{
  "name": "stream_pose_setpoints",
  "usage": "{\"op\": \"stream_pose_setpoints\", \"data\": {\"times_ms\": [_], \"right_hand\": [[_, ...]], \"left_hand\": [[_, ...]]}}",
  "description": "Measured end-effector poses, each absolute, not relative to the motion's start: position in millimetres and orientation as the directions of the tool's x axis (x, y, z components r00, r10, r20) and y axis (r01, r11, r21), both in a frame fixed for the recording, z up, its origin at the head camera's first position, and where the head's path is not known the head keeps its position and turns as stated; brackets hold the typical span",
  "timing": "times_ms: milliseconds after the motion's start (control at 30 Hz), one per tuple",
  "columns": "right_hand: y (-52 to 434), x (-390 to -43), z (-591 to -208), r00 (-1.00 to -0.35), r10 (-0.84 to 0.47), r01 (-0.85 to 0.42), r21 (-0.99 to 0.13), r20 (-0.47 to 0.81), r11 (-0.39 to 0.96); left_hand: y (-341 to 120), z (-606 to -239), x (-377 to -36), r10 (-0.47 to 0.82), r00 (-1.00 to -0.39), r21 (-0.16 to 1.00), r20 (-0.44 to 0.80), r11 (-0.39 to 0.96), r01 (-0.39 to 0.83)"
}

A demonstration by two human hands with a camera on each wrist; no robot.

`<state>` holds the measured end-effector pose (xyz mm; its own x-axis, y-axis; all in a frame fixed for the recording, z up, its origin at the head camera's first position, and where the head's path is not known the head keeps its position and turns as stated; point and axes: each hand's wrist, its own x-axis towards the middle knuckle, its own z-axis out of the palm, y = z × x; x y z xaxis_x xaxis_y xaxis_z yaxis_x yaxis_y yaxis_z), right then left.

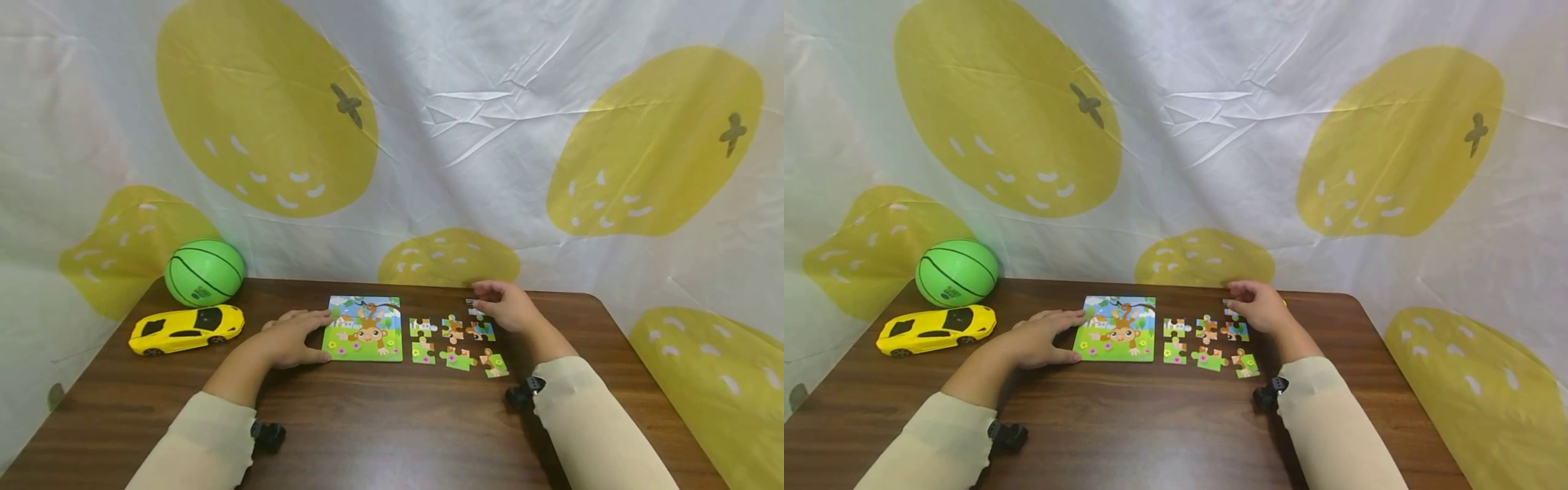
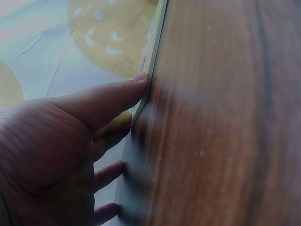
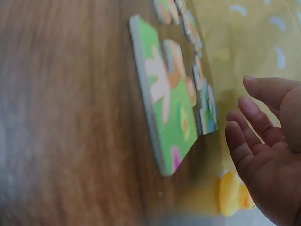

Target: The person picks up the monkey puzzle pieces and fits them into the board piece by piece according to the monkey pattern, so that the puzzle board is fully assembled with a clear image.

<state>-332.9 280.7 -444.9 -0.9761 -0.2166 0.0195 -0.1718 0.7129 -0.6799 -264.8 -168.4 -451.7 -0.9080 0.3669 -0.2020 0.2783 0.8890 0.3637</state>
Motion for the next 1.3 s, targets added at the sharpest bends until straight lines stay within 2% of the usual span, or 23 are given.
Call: {"op": "stream_pose_setpoints", "data": {"times_ms": [367,867,1300], "right_hand": [[289.5,-335.9,-452.0,-0.983,-0.176,-0.105,-0.650,-0.045,0.753],[282.9,-347.0,-448.3,-0.978,-0.189,-0.118,-0.505,-0.092,0.855],[279.0,-349.4,-444.6,-0.975,-0.209,-0.142,-0.520,-0.072,0.842]], "left_hand": [[-167.9,-454.8,-266.1,0.369,-0.908,0.364,-0.200,0.888,0.281],[-168.7,-452.4,-264.8,0.370,-0.907,0.371,-0.202,0.886,0.278],[-167.8,-451.1,-264.0,0.366,-0.908,0.366,-0.202,0.888,0.277]]}}
